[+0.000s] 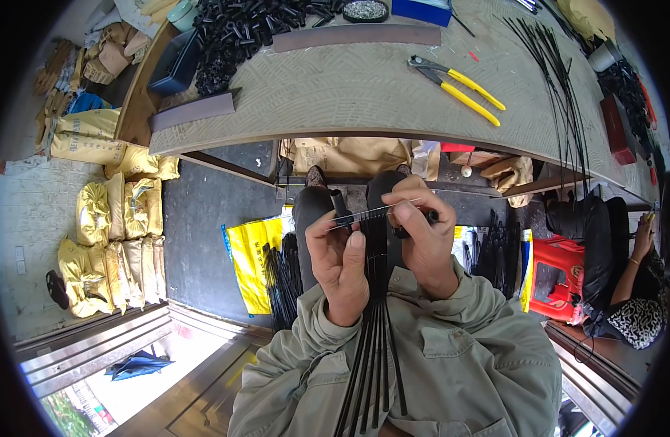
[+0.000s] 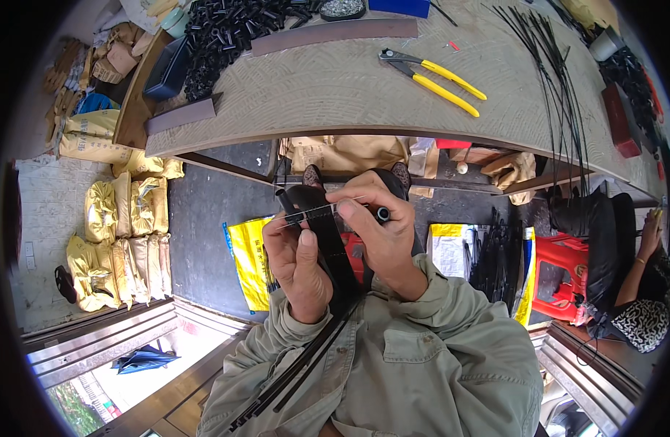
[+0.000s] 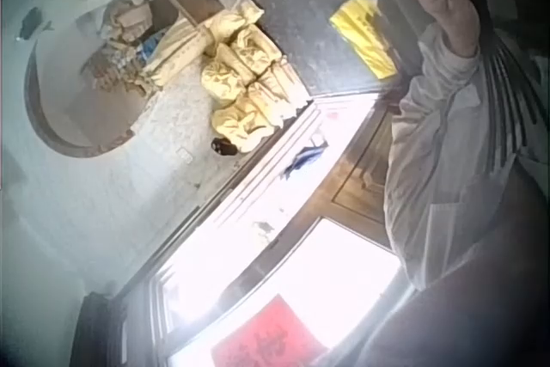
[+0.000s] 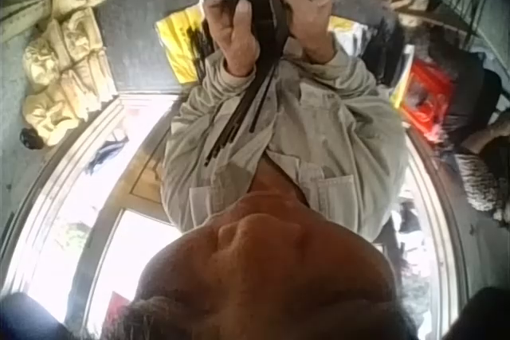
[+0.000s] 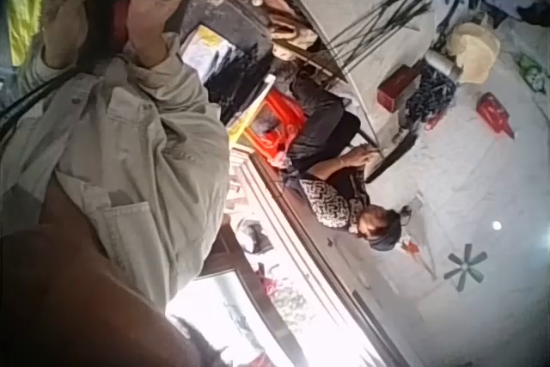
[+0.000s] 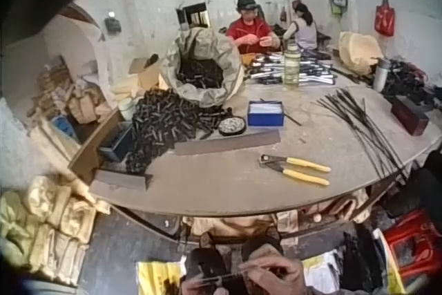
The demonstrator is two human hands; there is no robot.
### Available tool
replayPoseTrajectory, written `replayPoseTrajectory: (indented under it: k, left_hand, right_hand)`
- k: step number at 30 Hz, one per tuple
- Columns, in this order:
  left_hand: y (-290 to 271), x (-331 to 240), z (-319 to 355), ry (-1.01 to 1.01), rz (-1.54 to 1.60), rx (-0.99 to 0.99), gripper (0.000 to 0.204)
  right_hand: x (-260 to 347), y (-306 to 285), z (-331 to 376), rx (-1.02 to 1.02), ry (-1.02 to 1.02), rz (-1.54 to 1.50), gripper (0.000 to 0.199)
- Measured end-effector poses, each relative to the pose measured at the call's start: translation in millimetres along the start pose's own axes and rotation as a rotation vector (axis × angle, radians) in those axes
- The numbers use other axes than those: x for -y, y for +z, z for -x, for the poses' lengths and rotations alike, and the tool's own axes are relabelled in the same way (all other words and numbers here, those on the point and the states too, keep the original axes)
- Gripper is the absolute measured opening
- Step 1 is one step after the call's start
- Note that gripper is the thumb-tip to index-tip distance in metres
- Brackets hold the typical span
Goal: Manually assembling and crimping small components onto metal rods at a production workbench.
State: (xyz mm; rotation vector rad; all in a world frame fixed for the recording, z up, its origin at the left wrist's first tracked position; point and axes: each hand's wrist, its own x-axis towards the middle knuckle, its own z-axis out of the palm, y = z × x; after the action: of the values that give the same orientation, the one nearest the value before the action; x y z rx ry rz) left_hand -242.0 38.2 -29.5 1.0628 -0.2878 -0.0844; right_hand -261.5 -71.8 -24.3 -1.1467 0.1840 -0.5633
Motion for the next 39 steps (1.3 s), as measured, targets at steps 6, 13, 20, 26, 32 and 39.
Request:
replayPoseTrajectory:
  k: [6, 13, 20, 26, 32, 39]
  left_hand:
    - [-7, -7, -3, -0.114, 0.020, -0.026, 0.031]
    - [-36, -29, -28, -0.315, 0.087, 0.196, 0.030]
    - [-39, -34, -32, -0.254, -0.025, 0.151, 0.023]
    - [-33, -32, -23, -0.280, -0.021, 0.072, 0.022]
    - [-30, -28, -20, -0.249, 0.008, 0.089, 0.025]
    - [-30, -25, -19, -0.224, 0.006, 0.053, 0.030]
  right_hand:
    - [1, 13, 0, 0.124, -0.030, 0.193, 0.011]
    - [2, 9, 3, 0.253, 0.173, -0.020, 0.011]
    - [6, 13, 7, 0.270, 0.014, 0.226, 0.011]
    - [2, 21, 12, 0.198, 0.018, 0.286, 0.012]
    - [-3, 15, 10, 0.199, 0.039, 0.145, 0.013]
    - [1, 13, 8, 0.291, 0.073, 0.204, 0.015]
